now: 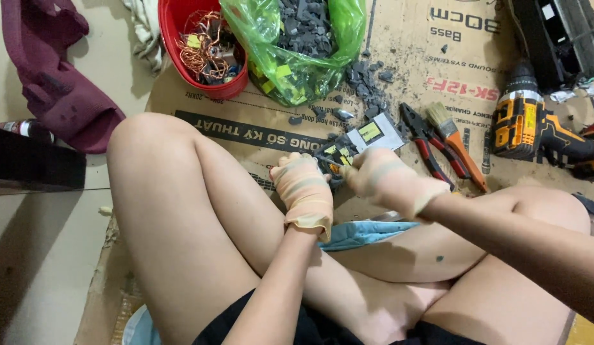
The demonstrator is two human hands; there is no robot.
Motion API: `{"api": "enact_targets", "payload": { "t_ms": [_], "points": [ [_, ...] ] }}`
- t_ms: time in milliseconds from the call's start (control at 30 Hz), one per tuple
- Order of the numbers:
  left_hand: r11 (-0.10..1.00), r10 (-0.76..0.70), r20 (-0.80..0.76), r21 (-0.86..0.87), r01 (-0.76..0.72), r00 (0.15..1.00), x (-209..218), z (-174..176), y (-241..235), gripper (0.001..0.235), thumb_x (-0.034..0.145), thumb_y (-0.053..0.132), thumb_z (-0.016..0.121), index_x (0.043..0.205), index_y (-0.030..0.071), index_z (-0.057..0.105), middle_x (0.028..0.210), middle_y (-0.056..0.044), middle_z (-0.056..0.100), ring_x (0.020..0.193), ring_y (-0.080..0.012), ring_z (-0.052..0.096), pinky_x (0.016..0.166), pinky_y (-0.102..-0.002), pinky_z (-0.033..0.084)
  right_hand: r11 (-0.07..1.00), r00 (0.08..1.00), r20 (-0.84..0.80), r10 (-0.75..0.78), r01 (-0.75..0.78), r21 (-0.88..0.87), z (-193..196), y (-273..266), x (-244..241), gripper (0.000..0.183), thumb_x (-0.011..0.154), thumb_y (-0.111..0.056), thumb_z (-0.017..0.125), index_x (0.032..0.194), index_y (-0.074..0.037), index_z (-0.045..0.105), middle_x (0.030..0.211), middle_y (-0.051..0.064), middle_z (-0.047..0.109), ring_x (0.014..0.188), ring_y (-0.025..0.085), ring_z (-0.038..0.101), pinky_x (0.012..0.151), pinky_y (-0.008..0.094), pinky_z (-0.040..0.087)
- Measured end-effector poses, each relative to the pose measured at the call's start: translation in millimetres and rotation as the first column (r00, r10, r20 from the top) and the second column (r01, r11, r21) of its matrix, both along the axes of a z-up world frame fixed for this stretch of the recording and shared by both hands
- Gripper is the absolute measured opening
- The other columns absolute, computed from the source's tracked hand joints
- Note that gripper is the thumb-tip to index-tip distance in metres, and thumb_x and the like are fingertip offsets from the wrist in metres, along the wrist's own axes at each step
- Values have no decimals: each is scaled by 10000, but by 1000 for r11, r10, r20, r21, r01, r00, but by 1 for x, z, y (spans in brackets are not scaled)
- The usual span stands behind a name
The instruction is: The person sits cross-legged on the floor and uses a small screwdriver to work on a disassembled electronic device held in their lap. They repeatedly turn the device over and manipulate its internal components while wearing gloves.
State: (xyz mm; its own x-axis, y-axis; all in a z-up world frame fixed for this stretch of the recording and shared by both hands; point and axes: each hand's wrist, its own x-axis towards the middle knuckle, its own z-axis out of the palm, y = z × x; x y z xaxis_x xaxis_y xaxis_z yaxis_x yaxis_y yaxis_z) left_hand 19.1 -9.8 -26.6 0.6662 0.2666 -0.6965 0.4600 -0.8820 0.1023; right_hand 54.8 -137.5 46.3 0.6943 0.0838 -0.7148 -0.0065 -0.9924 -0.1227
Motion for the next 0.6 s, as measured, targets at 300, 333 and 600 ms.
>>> {"api": "enact_targets", "payload": {
  "t_ms": [300, 333, 600],
  "points": [
    [999, 38, 32, -21, -38, 999, 2, 3, 1, 652, 860, 722, 613, 1327, 267, 579, 1278, 14, 607, 1182, -227, 576, 922, -426, 472, 872, 837, 257, 483, -485, -60, 40, 9, -10, 334, 885, -275, 574, 731, -10, 708, 612, 142, 650, 552, 347, 562, 636, 434, 532],
    [999, 41, 39, -19, -41, 998, 1, 1, 0, 652, 860, 722, 613, 1327, 267, 579, 1278, 14, 607, 1182, -227, 576, 922, -426, 472, 871, 833, 264, 486, -488, -62, 29, 8, -11, 334, 885, -275, 574, 731, -10, 708, 612, 142, 650, 552, 347, 562, 636, 434, 532],
    [991, 127, 58, -58, -123, 990, -2, 8, -7, 607, 884, 635, 655, 1313, 210, 591, 1239, -15, 678, 1116, -249, 656, 929, -445, 479, 935, 945, -54, -322, 326, 141, -26, 5, 7, 329, 993, -304, 603, 1141, -39, 730, 934, 178, 753, 902, 323, 742, 795, 529, 580]
  ]
}}
